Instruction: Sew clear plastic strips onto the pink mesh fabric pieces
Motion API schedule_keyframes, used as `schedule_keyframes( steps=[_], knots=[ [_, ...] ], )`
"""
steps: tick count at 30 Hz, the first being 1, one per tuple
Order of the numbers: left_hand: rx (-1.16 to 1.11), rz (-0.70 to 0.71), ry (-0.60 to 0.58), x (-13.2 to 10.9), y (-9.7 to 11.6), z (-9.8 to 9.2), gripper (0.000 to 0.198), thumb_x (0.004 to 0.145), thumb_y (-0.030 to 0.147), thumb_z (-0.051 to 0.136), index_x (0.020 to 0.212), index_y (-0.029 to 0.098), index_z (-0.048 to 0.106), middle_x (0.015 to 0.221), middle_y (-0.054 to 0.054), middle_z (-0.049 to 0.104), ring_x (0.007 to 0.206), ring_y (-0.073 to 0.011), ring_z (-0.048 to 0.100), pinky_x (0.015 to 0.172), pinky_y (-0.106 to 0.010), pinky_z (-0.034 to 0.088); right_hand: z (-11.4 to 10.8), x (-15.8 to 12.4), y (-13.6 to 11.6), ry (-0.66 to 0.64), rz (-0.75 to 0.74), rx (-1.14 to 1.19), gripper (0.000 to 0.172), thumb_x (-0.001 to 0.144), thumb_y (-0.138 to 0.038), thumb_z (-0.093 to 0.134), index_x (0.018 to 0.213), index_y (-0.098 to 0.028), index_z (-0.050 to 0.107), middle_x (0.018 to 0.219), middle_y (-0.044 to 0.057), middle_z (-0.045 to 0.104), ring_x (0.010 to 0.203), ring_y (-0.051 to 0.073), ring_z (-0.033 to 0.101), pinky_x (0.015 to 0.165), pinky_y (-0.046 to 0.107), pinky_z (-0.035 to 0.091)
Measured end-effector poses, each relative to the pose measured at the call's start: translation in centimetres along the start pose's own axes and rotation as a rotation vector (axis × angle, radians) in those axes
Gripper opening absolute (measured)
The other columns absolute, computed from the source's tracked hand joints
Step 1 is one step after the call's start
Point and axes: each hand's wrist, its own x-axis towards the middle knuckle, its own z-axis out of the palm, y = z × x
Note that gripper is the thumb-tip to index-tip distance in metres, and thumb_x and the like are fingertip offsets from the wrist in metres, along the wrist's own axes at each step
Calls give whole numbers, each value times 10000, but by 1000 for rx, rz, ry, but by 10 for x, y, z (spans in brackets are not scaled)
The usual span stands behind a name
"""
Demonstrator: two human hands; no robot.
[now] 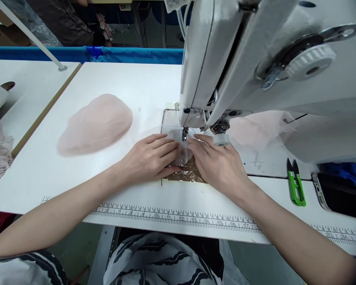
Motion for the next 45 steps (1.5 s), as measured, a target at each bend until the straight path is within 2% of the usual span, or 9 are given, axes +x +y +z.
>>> schedule_keyframes(
  steps=[3,6,11,17,23,29,34,39,45],
  knots=[
    [9,73,69,-1,-2,0,131,941,222,593,988,172,705,997,-31,773,925,-161,729,922,-329,585,-4,1,-1,27,-27,22,298,915,-42,479,1110,-183,654,1084,18,760,928,188,671,939,376,447],
    [32,89,102,0,-1,1,114,930,159,593,939,194,700,985,-4,774,905,-138,728,929,-308,581,-8,3,-2,21,-56,42,304,932,-44,461,1080,-201,675,1113,2,752,877,177,679,933,377,449],
    [-20,67,116,2,2,2,103,934,170,584,956,178,684,956,-14,769,846,-136,720,904,-307,579,-8,5,-3,42,-79,51,282,965,-95,470,942,-245,707,1034,-21,774,844,165,697,926,374,464],
    [-59,-137,30,3,4,8,303,957,305,546,1162,101,636,1021,-110,708,883,-208,669,695,-329,556,-3,3,-2,188,-86,86,243,939,-84,539,824,-224,701,903,-20,787,883,140,713,927,325,475],
    [-163,-331,-46,9,-1,10,271,956,293,532,1137,152,676,1061,-96,680,891,-209,643,682,-319,527,0,9,2,158,130,230,261,988,-256,517,891,-249,759,718,-20,754,626,134,663,764,319,512],
    [-290,-465,-113,25,-7,12,227,909,346,577,989,183,714,1055,-73,673,911,-217,645,685,-318,519,6,14,5,108,339,188,420,1019,-447,415,909,-252,770,598,1,677,533,135,546,545,288,369],
    [-158,-539,10,31,-1,24,138,872,316,617,837,200,682,884,-44,685,845,-221,621,714,-360,496,11,15,4,118,375,188,472,1020,-475,394,850,-240,766,586,3,656,535,132,535,527,284,314],
    [-149,-559,-12,28,0,30,100,875,224,569,820,202,650,855,-50,658,844,-224,608,743,-381,462,13,14,4,149,361,232,511,1030,-476,354,844,-234,764,597,6,656,536,125,533,523,282,302],
    [-73,-483,31,29,0,31,127,873,281,559,855,211,664,850,-51,678,827,-230,603,738,-380,448,10,15,4,104,372,253,481,1026,-459,371,868,-250,774,640,-2,666,580,132,556,559,280,319]
  ],
)
